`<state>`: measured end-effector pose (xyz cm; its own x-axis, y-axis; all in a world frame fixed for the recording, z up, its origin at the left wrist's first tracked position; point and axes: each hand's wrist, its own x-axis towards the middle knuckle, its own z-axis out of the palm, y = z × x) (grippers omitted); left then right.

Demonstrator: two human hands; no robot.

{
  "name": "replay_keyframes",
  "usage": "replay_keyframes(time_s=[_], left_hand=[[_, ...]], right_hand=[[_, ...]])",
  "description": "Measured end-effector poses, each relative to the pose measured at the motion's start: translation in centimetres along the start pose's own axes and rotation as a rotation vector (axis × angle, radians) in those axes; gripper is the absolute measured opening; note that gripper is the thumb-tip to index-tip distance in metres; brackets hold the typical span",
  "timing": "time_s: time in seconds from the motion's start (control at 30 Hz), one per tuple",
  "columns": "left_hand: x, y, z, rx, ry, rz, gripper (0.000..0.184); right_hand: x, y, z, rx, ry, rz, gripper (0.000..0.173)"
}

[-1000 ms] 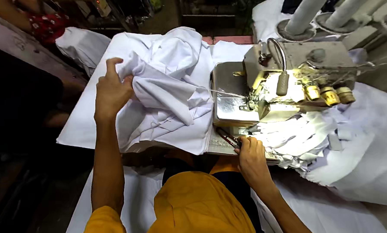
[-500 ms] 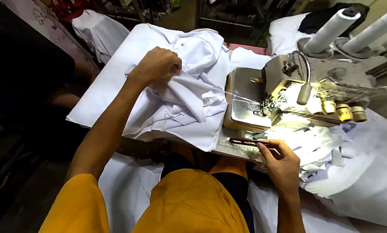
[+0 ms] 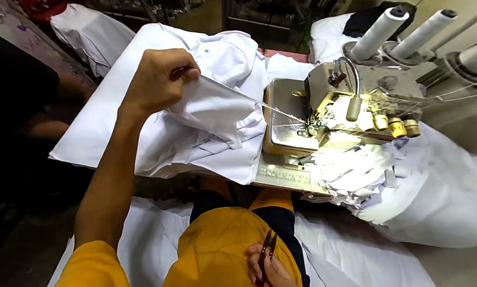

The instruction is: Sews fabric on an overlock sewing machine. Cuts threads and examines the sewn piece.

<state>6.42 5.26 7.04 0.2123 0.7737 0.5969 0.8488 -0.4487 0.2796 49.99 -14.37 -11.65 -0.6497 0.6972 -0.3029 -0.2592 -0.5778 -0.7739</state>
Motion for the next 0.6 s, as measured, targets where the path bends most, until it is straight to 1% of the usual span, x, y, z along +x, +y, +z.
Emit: replay_keyframes(time_s=[0.07,0.13,0.2,0.23,0.33,0.4,0.47,0.53,0.6], left_hand=[[-0.2,0.5,-0.3,-0.004,0.001,0.010,0.023],[-0.3,0.8,-0.4,-0.002,0.005,0.018,0.024],[-0.6,1.0,-0.4,0.004,0.017,0.027,0.024],[-0.9,1.2,-0.5,0.007,0.022,0.034,0.024],[-2.0,2.2,-0.8,0.004,0.024,0.048,0.024],[-2.6,3.2,-1.1,0.008,0.031,0.064,0.023],[-3.2,4.2,-1.3,0.025,0.040,0.087,0.024],[-3.6,5.0,-1.4,0.032,0.046,0.106,0.024],[-4.0,5.8,-1.6,0.033,0.043,0.112,0.023]], right_hand=[[-0.8,-0.1,-1.1,-0.131,-0.146,0.041,0.041],[-0.3,-0.9,-2.2,-0.209,-0.238,0.046,0.044],[1.6,-2.1,-2.8,-0.218,-0.311,-0.002,0.051],[3.0,-3.1,-2.9,-0.219,-0.317,-0.052,0.052],[7.5,-7.4,-1.7,-0.245,-0.289,-0.236,0.052],[10.0,-10.3,0.0,-0.244,-0.260,-0.315,0.051],[11.7,-12.8,2.0,-0.198,-0.169,-0.331,0.044],[13.1,-15.0,3.5,-0.164,-0.090,-0.293,0.037],[14.6,-16.7,4.1,-0.104,-0.036,-0.239,0.036]])
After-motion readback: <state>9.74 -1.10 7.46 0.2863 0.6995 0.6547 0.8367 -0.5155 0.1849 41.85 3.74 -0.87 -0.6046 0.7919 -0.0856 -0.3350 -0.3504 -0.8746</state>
